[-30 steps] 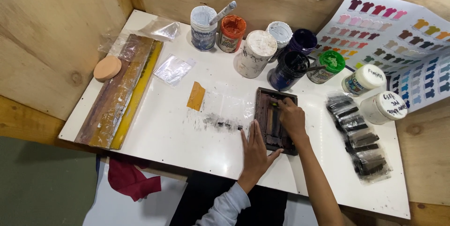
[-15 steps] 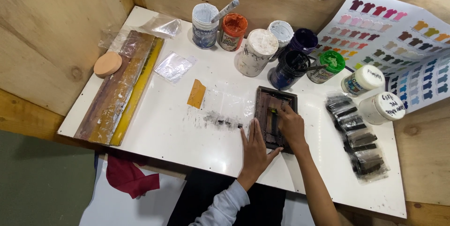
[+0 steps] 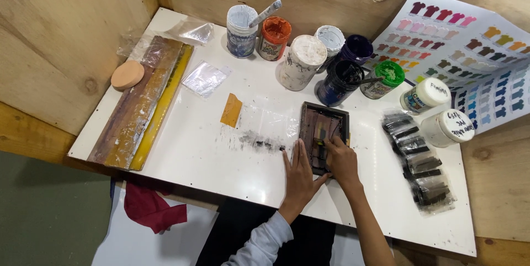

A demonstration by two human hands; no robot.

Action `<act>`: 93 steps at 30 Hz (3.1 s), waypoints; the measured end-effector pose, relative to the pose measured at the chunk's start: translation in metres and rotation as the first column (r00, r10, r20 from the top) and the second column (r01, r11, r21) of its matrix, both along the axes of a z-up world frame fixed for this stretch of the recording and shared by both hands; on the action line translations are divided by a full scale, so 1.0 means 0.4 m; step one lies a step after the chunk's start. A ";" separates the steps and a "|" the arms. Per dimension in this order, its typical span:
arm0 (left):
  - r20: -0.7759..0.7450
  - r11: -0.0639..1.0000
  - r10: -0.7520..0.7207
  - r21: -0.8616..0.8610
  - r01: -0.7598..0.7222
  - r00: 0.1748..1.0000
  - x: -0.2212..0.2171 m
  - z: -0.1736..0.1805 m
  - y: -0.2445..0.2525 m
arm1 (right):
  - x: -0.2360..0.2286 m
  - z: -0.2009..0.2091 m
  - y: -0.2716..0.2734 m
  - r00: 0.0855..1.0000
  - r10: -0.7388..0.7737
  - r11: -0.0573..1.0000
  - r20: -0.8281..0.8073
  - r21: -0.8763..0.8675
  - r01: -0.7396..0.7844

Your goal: The person uses a squeegee to spread dark ink across a printing block. They then press a plastic sheet onto the inked block to transfer the design and lift it to reveal the print. The person repeats this process, adding more ink to the block and printing onto additional sheets.

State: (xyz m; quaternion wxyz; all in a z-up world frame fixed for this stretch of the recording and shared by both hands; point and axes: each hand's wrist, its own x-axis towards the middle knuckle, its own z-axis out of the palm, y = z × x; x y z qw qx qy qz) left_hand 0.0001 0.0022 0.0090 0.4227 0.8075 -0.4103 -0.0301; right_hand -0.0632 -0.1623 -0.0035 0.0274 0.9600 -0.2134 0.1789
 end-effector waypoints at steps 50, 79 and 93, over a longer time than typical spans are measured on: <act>0.074 0.994 -0.010 0.114 0.002 0.997 -0.002 -0.014 0.004 | 0.190 0.069 -0.232 0.972 -0.147 0.936 -0.184 0.292 0.197; 0.172 0.959 -0.228 -0.133 0.252 0.958 0.130 0.069 0.027 | 0.053 -0.067 -0.212 0.658 -0.541 0.781 0.524 0.604 0.161; 0.331 0.988 -0.092 -0.087 0.127 0.939 0.393 -0.025 0.067 | 0.029 -0.050 -0.200 0.801 -0.545 0.679 0.247 0.690 0.249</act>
